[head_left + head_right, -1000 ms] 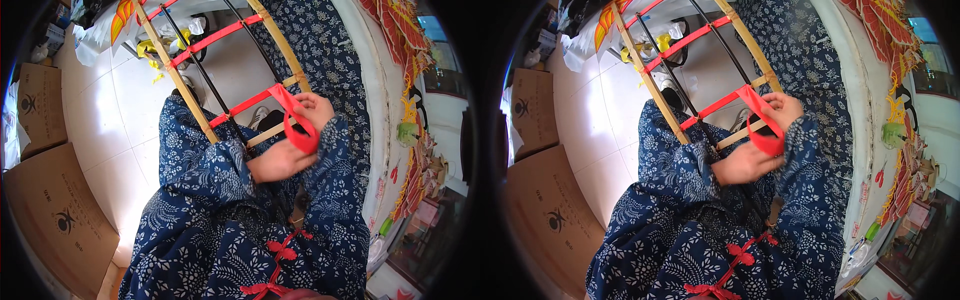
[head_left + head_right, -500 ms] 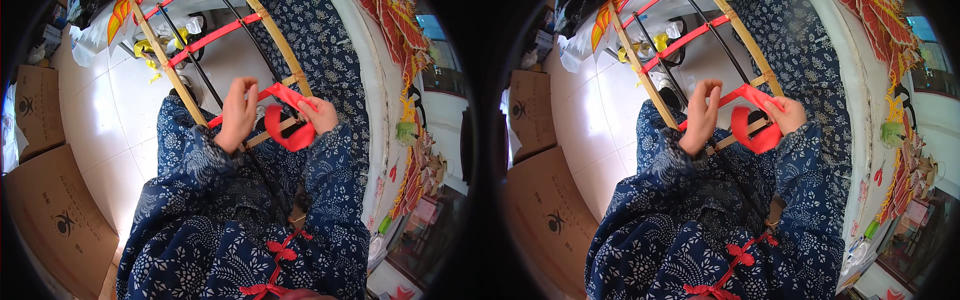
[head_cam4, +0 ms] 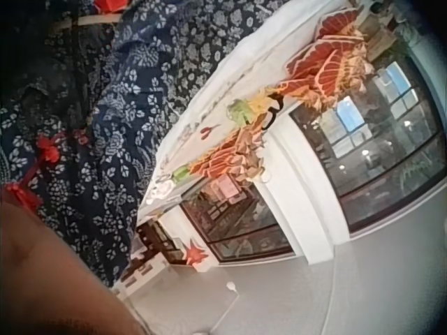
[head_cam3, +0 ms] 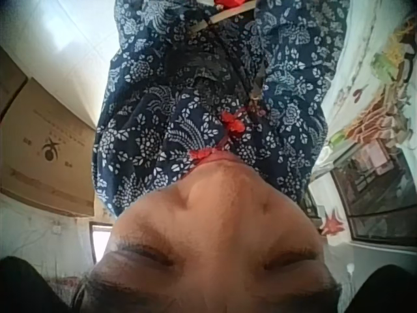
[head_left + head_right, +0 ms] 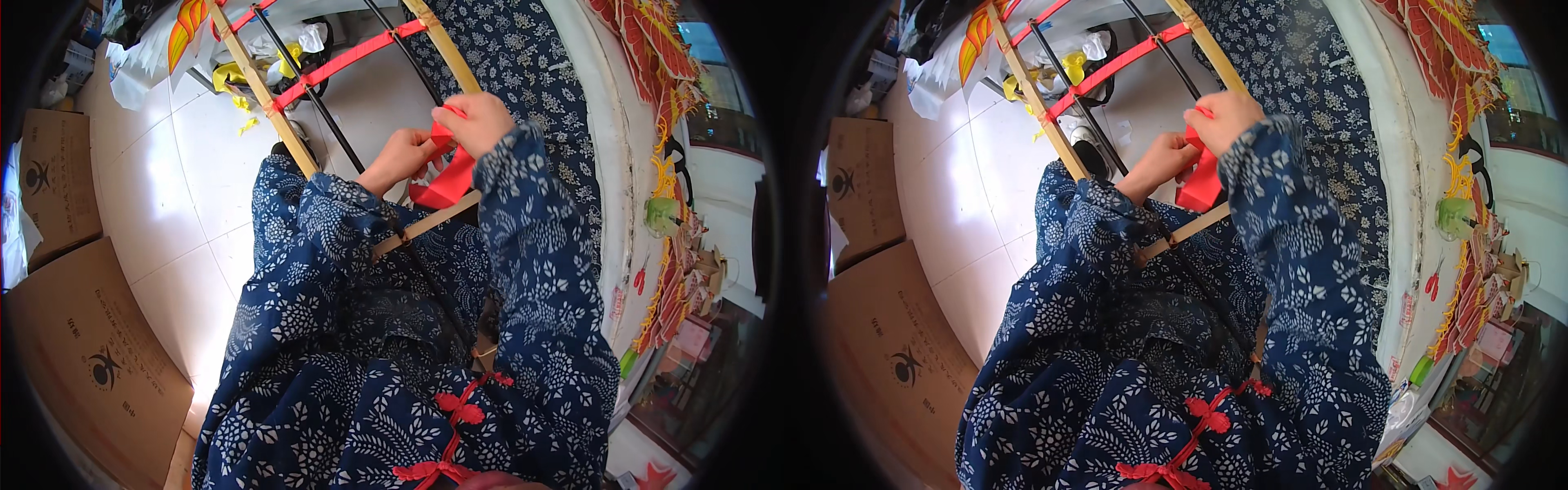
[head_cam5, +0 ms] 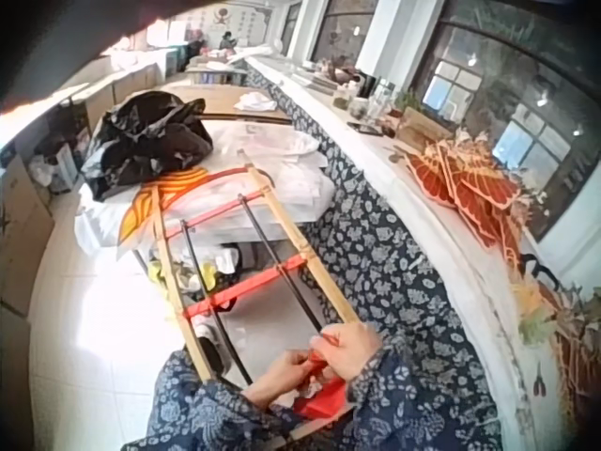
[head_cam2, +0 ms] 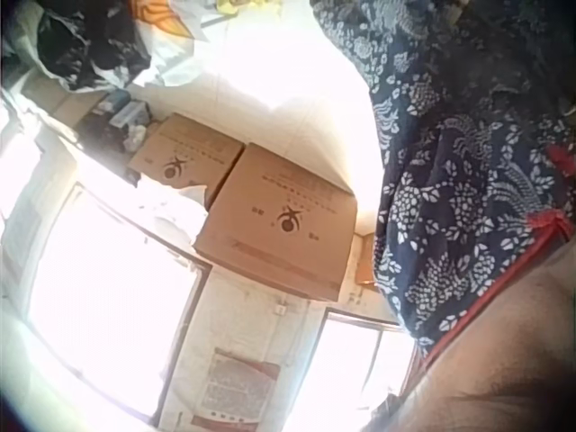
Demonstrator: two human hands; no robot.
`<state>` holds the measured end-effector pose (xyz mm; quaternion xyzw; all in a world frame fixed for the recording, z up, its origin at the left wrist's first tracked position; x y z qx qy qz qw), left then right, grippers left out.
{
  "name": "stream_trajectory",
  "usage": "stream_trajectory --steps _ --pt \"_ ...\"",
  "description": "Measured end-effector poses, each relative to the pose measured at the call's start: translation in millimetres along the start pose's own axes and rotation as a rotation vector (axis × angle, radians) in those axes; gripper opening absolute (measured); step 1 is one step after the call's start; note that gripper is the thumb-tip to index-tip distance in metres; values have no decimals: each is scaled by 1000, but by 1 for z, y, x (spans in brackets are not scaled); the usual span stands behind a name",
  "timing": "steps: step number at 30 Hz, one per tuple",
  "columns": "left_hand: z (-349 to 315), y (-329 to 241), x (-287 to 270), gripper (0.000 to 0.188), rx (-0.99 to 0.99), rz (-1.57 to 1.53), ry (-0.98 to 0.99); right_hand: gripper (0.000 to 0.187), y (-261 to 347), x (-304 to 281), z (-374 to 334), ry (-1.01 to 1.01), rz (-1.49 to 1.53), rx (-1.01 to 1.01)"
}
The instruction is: Wrapping and tying decorative red ribbons around a wooden frame.
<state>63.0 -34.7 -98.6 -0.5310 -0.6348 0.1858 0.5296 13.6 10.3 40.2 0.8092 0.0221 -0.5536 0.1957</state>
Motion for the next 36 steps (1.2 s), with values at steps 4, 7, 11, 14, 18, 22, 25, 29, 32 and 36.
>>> stream_trajectory --steps 4,7,11,14,18,22,25,29,32,36 --pt "6 11 -8 30 7 46 -39 29 22 4 24 106 -200 -75" --pt "5 2 -9 33 64 51 -45 29 20 11 26 139 -214 -91" --pt "5 8 7 39 -48 -93 57 27 -3 -12 0 104 -146 -86" --pt "5 11 -2 42 -49 -38 31 24 -29 -25 -31 20 18 -65" --pt "4 12 0 41 -66 -47 45 26 -84 -8 -68 48 116 80" --pt "3 10 3 38 -58 -13 17 25 -120 21 -89 45 274 200" --pt "4 6 2 36 2 58 -16 23 -145 40 -95 18 317 315" --pt "6 6 1 34 58 106 -49 22 -143 44 -98 -112 414 228" --pt "7 6 2 34 84 120 -55 23 -144 47 -101 -195 363 164" --pt "7 4 4 34 120 162 -64 24 -146 54 -109 -220 345 167"
Point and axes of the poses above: each hand's wrist, its own z-axis towards the middle knuckle, its own x-axis out of the palm, y = z × x, the point moved 10 cm from there along z, towards the middle knuckle, and after that the axes turned 15 degrees about -z, right-handed, at the moved point
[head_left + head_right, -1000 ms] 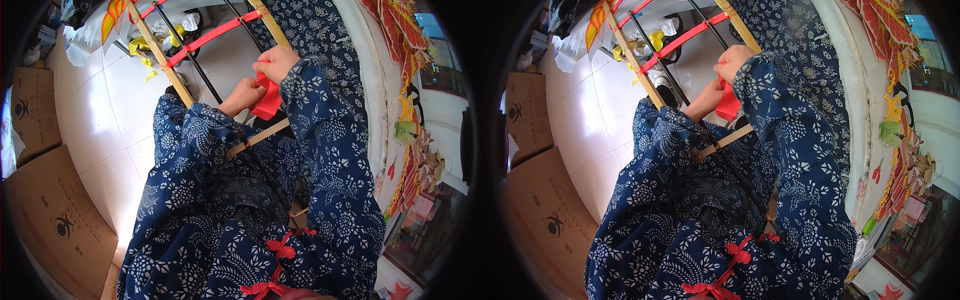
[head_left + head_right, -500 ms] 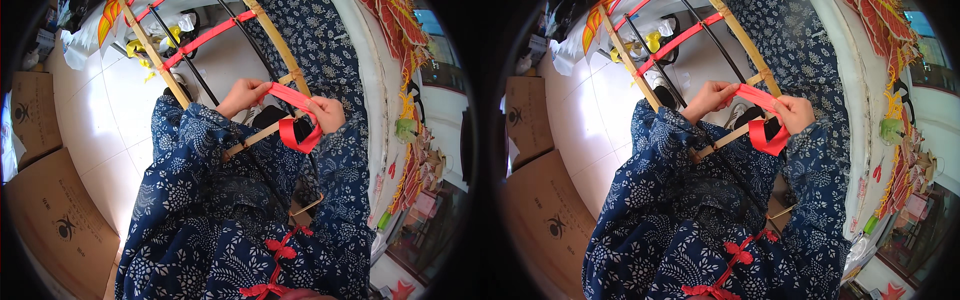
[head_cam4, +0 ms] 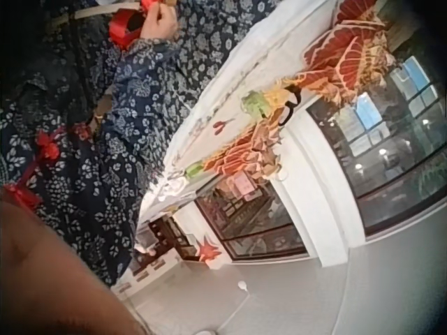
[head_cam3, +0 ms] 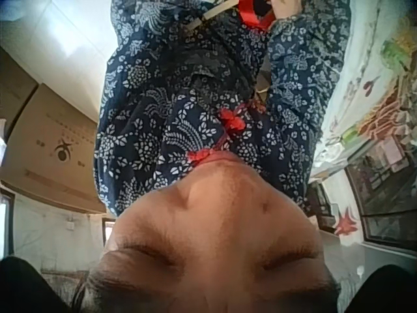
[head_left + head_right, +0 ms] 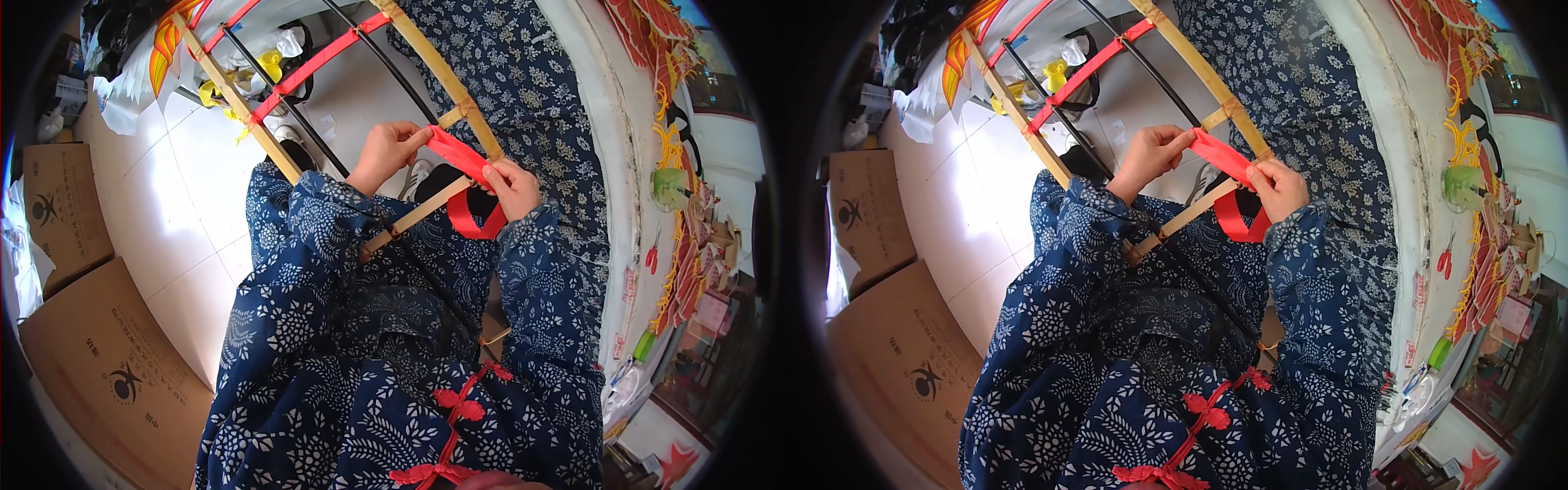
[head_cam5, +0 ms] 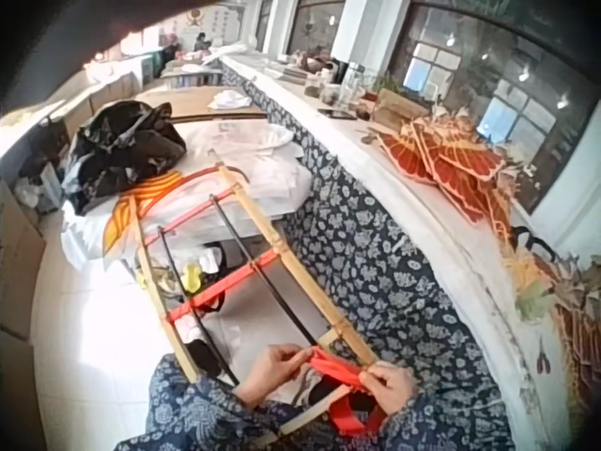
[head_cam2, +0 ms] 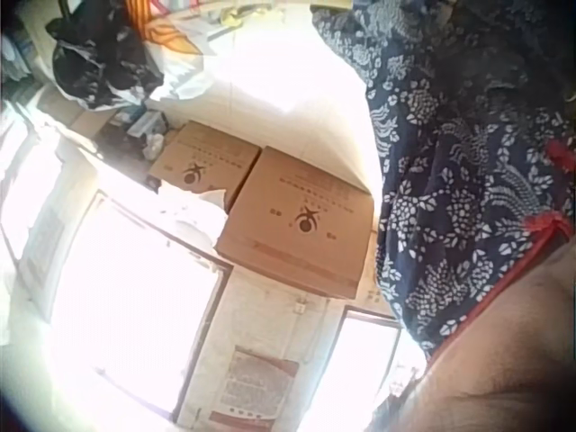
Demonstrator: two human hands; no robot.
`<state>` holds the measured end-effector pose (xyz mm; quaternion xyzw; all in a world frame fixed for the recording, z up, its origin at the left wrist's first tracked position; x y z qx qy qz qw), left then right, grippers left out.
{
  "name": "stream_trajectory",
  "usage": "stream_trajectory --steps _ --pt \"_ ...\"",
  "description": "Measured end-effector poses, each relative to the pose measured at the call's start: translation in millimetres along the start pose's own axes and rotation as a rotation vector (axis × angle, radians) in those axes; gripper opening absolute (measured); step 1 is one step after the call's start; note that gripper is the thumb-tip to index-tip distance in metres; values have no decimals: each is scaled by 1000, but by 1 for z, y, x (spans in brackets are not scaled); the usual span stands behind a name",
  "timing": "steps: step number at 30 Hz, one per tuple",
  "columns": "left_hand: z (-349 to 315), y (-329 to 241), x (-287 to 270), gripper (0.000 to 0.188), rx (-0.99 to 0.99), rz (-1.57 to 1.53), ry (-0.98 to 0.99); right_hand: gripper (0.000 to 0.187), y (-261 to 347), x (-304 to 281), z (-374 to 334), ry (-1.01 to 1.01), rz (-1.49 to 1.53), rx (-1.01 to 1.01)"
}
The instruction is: Wrapping and tying decorative red ribbons around a wooden frame.
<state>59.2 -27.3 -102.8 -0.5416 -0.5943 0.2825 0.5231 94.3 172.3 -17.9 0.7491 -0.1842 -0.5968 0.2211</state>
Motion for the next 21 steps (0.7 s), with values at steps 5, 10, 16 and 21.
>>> stream_trajectory --steps 5,10,16,21 --pt "-3 -6 0 33 65 92 -53 21 -2 -2 -10 5 -137 75" --pt "-4 -10 2 33 70 59 -43 19 3 -1 -16 -90 -74 61" --pt "-2 -8 1 33 68 107 -42 18 14 1 -23 -115 -58 0" --pt "-4 -15 1 35 169 249 -97 17 18 -1 -25 -136 -12 -1"
Point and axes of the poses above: each hand's wrist, its own z-axis towards the middle knuckle, its own x-axis out of the palm, y = z × x, the point moved 10 cm from there along z, towards the middle knuckle, and after that the axes turned 15 degrees about -z, right-handed, at the moved point
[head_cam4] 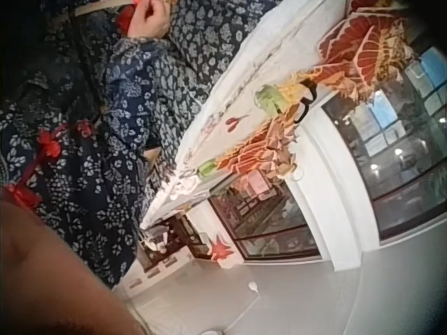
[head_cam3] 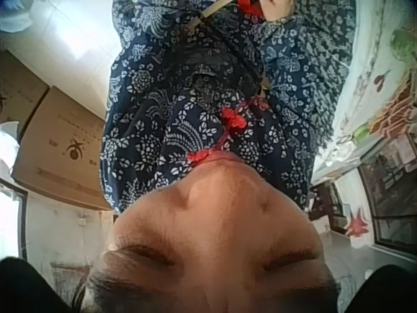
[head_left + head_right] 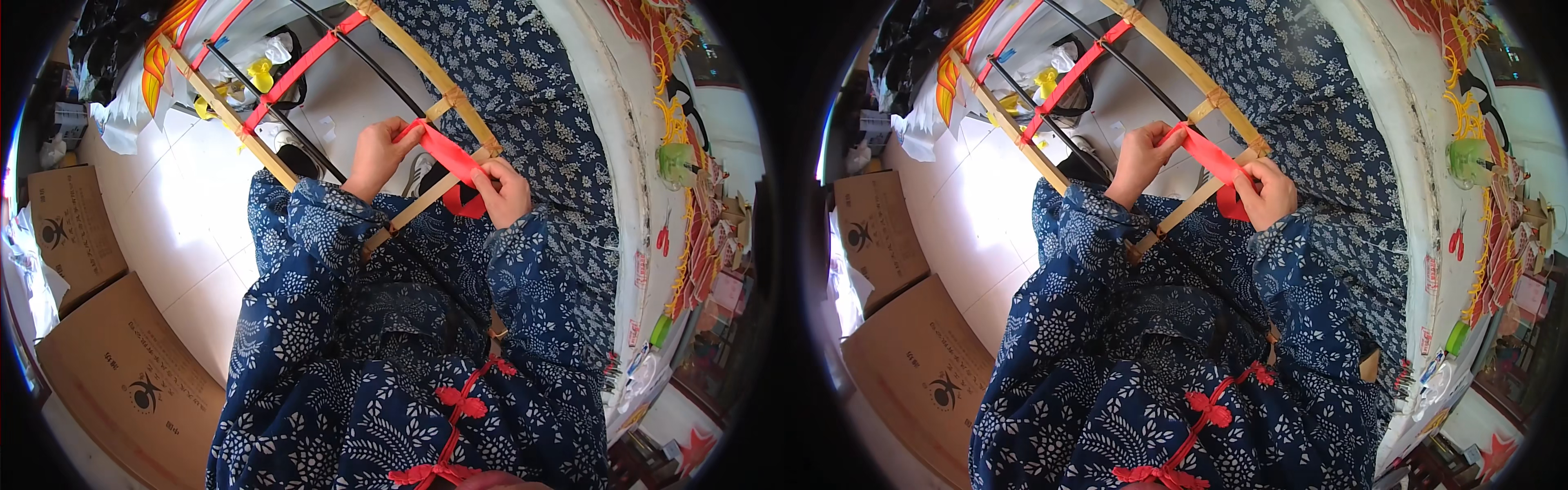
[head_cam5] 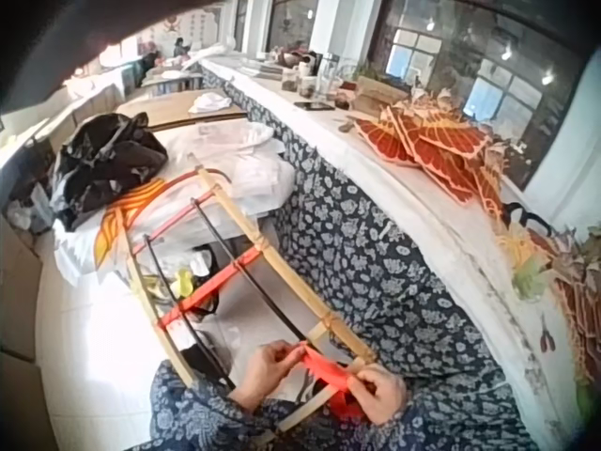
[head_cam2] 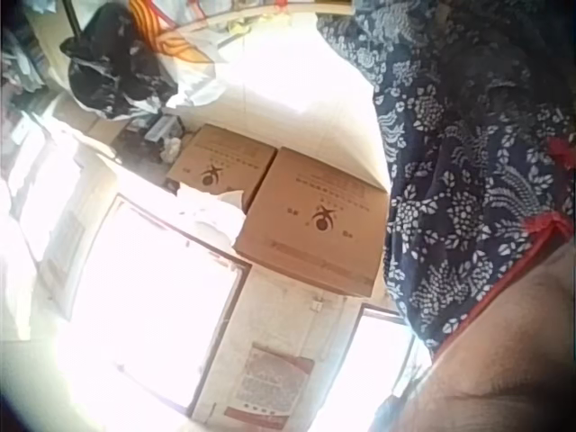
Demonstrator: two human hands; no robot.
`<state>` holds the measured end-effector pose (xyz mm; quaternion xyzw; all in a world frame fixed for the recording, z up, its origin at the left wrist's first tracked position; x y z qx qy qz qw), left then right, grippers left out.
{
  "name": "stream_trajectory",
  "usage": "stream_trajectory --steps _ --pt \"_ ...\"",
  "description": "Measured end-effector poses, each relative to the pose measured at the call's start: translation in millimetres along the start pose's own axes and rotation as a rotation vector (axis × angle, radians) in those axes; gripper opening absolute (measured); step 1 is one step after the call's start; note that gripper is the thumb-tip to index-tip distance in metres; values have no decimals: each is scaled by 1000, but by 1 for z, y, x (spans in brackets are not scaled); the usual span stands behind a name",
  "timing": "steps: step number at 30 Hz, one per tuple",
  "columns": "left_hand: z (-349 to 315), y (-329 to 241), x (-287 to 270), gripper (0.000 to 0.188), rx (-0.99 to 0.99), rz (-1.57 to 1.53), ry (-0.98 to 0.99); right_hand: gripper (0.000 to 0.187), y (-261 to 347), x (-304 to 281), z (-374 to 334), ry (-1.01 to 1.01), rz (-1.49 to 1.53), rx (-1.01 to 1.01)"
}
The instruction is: Wrapping and tying decorative red ribbons around a wooden frame.
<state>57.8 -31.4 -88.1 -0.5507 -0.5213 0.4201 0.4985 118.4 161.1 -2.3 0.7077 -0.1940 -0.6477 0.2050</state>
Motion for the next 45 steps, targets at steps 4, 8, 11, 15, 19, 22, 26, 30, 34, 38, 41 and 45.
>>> stream_trajectory --steps 4,8,11,15,19,22,26,30,34,38,41,45 --pt "-3 -6 -2 36 76 72 -50 16 -1 2 -1 -6 -1 26" --pt "-3 -6 -3 36 53 59 -44 16 -4 3 -1 -18 -1 41" --pt "-3 -6 -2 35 39 64 -24 16 -6 2 -2 -24 -21 38" --pt "-4 -9 -2 34 54 163 -39 16 2 3 -2 -40 -21 36" --pt "-6 -15 -3 34 109 279 -99 15 -4 6 1 -42 -56 35" --pt "-9 -18 -3 34 202 264 -123 14 -17 8 1 -37 -23 57" --pt "-11 -11 -14 35 240 -52 -41 13 -29 12 -3 -26 112 107" --pt "-12 35 -5 44 -325 -260 158 13 -27 11 -6 -40 137 102" --pt "-9 23 -4 42 -196 -36 112 13 -24 12 -5 -42 94 83" --pt "-17 -6 -3 41 -3 425 51 14 -24 11 -2 -21 139 90" --pt "-29 -25 -11 38 125 241 -42 13 -34 10 -4 26 301 205" --pt "-46 -63 -17 43 540 295 -171 18 -20 -5 -5 57 174 194"
Point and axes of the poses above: each hand's wrist, its own z-axis towards the middle knuckle, its own x-axis out of the palm, y = z × x, the point moved 10 cm from there along z, towards the middle knuckle, and after that the axes turned 15 degrees about -z, right-handed, at the moved point
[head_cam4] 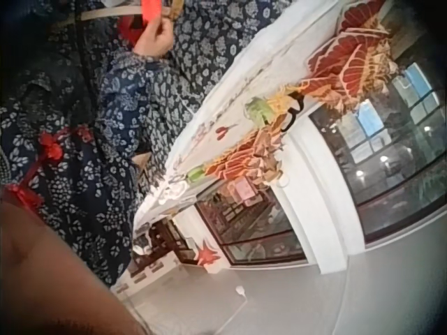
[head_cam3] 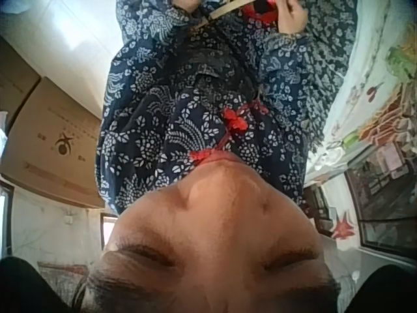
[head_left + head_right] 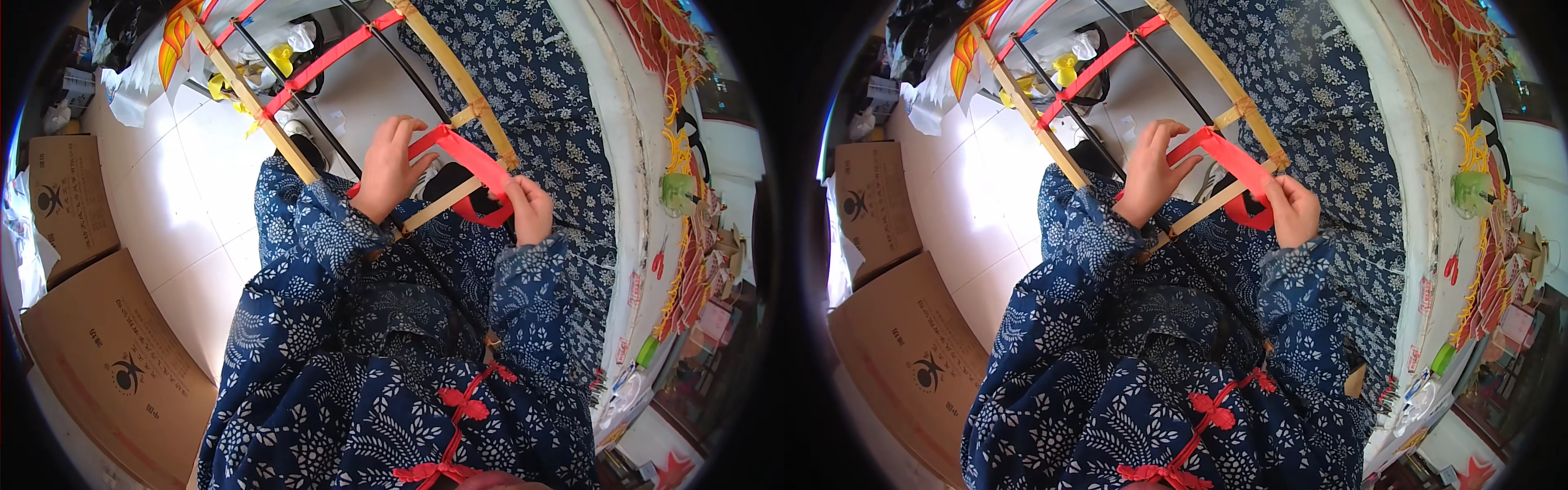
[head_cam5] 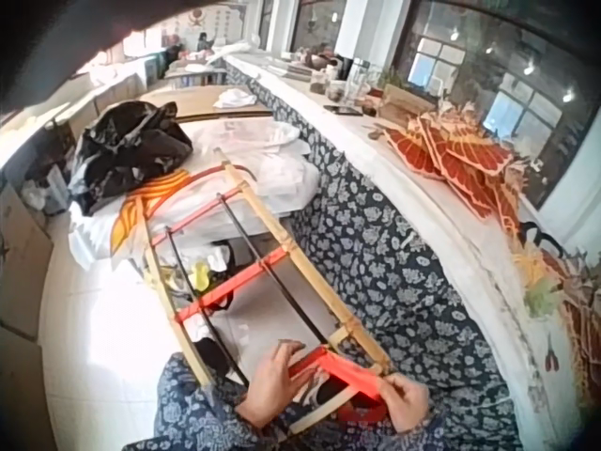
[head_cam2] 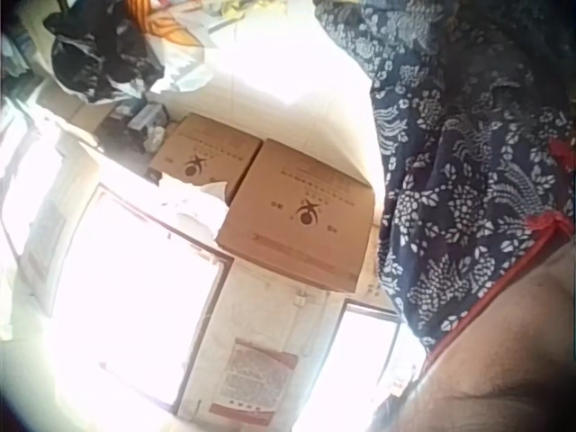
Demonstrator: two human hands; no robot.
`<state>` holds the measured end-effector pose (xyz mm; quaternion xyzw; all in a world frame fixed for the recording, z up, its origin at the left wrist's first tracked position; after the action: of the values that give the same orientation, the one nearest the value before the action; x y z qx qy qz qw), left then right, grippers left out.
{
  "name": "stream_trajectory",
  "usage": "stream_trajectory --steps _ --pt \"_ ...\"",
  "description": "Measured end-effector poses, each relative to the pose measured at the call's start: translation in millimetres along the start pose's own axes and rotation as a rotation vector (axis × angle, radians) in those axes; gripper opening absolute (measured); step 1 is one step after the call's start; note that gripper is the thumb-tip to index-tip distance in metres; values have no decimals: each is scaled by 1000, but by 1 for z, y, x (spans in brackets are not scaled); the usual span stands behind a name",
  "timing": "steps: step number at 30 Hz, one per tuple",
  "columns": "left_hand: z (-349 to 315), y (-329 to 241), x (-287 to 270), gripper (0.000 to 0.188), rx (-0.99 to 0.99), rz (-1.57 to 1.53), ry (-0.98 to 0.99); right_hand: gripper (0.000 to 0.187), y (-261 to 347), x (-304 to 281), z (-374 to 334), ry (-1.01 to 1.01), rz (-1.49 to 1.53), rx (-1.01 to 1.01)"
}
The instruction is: Wrapping and tying decorative red ribbons around a wooden frame.
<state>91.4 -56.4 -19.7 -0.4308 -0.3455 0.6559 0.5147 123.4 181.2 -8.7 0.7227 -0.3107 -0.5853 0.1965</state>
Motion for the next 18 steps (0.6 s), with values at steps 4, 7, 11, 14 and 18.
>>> stream_trajectory --steps 4,7,11,14,18 --pt "3 -17 13 37 115 -33 78 22 59 23 -1 306 689 143" --pt "11 -23 11 33 146 -29 60 25 77 38 21 391 962 244" --pt "22 1 7 24 215 -18 19 23 111 47 52 489 949 228" --pt "37 12 2 20 20 -185 -2 24 112 41 74 414 1041 233" --pt "44 33 -3 20 -434 -473 16 26 95 57 96 637 1339 152"
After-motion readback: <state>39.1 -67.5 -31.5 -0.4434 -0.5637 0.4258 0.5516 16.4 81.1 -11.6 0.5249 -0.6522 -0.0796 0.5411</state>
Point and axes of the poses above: each hand's wrist, its own z-axis towards the middle knuckle, its own x-axis out of the palm, y = z × x, the point moved 10 cm from there along z, towards the middle knuckle, and after that the axes turned 15 degrees about -z, right-handed, at the moved point
